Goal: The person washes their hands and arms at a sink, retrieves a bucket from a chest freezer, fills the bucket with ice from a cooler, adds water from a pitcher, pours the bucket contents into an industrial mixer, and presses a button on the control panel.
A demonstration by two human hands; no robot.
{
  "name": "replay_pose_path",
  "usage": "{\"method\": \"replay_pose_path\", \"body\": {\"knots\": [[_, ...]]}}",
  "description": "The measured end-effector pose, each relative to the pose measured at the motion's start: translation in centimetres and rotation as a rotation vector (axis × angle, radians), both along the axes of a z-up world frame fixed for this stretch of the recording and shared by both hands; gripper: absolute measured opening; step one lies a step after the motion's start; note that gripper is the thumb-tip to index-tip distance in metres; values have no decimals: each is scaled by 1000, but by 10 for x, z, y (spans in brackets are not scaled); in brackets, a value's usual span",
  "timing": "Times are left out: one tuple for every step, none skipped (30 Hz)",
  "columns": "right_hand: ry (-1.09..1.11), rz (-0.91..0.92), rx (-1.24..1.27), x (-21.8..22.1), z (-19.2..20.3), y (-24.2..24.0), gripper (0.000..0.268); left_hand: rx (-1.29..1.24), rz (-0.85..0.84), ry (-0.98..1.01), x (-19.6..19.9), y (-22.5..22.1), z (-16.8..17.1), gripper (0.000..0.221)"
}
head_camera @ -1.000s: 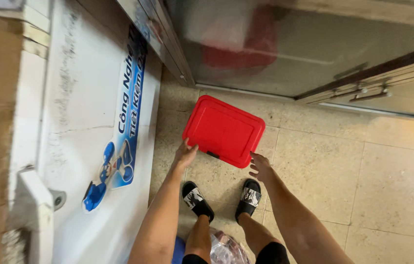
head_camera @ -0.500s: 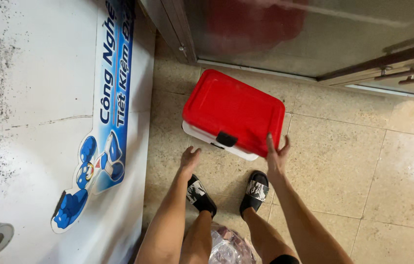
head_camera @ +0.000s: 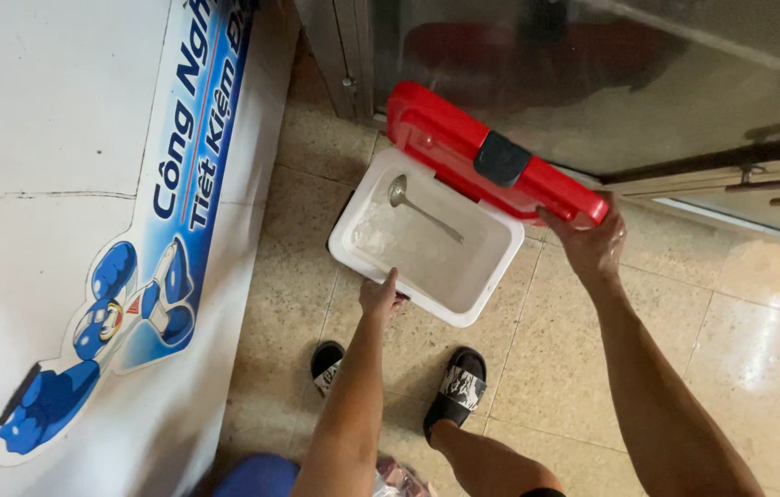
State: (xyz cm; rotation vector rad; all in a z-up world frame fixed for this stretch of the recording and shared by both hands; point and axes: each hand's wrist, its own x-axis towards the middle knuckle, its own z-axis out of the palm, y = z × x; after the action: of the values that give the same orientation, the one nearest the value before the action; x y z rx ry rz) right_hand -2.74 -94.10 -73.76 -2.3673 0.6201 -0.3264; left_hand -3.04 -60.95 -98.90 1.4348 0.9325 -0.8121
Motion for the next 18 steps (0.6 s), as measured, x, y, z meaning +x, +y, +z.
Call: {"method": "replay_pose_path", "body": {"knots": [[-5,19,-32,0,3,3,57,14,16,0,2,-2,3,35],[-11,40,-65,-4,8,10,55,28,34,0,4,1,6,34],[-17,61,-97,-5,16,18,54,42,51,1,6,5,11,34],[-32,84,-127,-3,27,26,52,122,-31,-25,5,14,18,35],[-48,107,-156,0,41,34,50,204,-112,-49,4,27,28,37],[-65,126,-186,5,58,43,50,284,-199,-72,3,41,39,40],[-76,151,-179,8,77,55,49,185,-165,-66,3,56,52,42],[-90,178,-170,11,99,69,47,86,-128,-62,3,70,68,44],[-104,205,-161,12,126,79,46,-12,-91,-61,-1,80,88,46],[-119,238,-205,14,156,90,45,-7,-94,-30,-5,92,113,44],[-135,270,-250,12,190,102,44,-2,-95,0,-16,101,143,42],[-146,298,-303,9,227,106,43,-5,-100,35,-26,103,175,40],[-129,283,-273,7,266,109,43,-54,-93,-4,-31,106,210,42],[-123,270,-246,11,305,111,44,-102,-85,-56,-31,109,247,44],[-117,257,-219,10,346,115,45,-79,-99,-74,-39,113,290,45],[-172,251,-244,10,388,119,46,-59,-109,-110,-38,112,335,46],[-227,245,-267,4,432,124,47,-55,-101,-113,-46,112,385,48],[-293,241,-293,4,476,125,48,-54,-89,-126,-42,110,434,49]]}}
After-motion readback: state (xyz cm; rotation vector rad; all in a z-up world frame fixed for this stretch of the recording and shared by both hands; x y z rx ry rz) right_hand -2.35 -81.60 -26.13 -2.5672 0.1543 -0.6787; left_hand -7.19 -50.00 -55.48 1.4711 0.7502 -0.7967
